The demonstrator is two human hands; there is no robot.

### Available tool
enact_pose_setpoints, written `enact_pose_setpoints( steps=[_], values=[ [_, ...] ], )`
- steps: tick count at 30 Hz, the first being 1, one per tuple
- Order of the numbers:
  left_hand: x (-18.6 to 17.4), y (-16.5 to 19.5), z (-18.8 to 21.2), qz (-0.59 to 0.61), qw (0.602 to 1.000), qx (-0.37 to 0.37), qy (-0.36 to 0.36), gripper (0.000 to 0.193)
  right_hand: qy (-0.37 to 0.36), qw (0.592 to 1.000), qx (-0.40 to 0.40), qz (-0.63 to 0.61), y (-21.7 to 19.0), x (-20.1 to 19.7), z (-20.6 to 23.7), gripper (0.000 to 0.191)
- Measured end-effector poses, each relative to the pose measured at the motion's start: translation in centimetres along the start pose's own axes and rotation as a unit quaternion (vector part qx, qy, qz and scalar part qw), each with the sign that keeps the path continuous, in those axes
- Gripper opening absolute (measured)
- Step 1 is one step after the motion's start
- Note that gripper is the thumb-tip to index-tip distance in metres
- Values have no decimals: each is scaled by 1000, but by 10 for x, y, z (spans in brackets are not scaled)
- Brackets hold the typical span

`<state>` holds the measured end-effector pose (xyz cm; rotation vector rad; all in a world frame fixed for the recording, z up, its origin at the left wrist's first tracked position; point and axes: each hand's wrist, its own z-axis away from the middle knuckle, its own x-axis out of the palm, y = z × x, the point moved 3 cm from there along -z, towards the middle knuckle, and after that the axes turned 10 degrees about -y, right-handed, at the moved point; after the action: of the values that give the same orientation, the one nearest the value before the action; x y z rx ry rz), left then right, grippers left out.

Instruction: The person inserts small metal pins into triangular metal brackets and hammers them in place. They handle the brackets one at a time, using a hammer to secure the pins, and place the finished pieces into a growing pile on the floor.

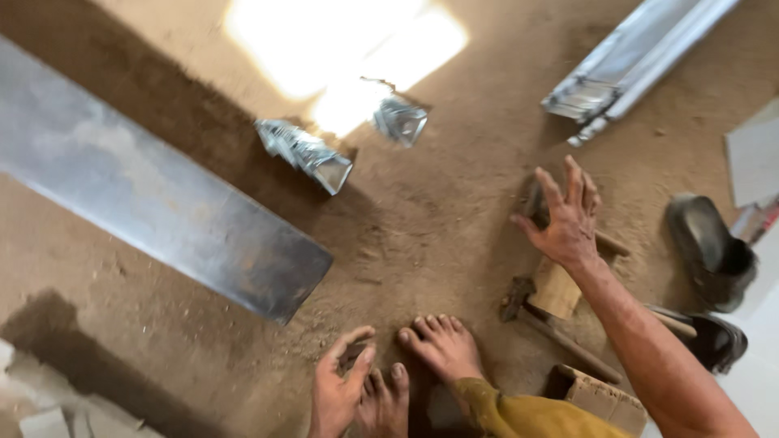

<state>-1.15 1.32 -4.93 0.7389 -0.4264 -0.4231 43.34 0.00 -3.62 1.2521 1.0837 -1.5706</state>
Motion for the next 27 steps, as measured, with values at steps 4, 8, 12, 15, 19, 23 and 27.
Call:
enact_pose_setpoints(
  steps=[4, 8, 12, 15, 19, 23, 27],
  values=[
    [5, 6, -4, -33, 999, 25, -34, 36, -11, 998, 8, -65, 38, 17, 40, 68],
    [13, 28, -11, -134, 985, 41, -98, 37, -6, 991, 100, -90, 56, 34, 64, 45],
    [17, 78, -11, -276, 950, 58, -133, 39, -218, 942, 239, -87, 86, 26, 87, 43],
    [22, 130, -16, -355, 920, 51, -155, 42, -239, 942, 219, -88, 103, -7, 67, 74],
    [45, 203, -37, -455, 873, 53, -169, 41, -71, 968, 218, -103, 108, -44, -40, 133],
    [90, 268, -74, -507, 832, 102, -199, 41, -91, 942, 313, -77, 106, -33, -134, 133],
    [133, 308, -141, -574, 783, 86, -223, 43, 5, 955, 295, -32, 101, -23, -155, 96]
  ],
)
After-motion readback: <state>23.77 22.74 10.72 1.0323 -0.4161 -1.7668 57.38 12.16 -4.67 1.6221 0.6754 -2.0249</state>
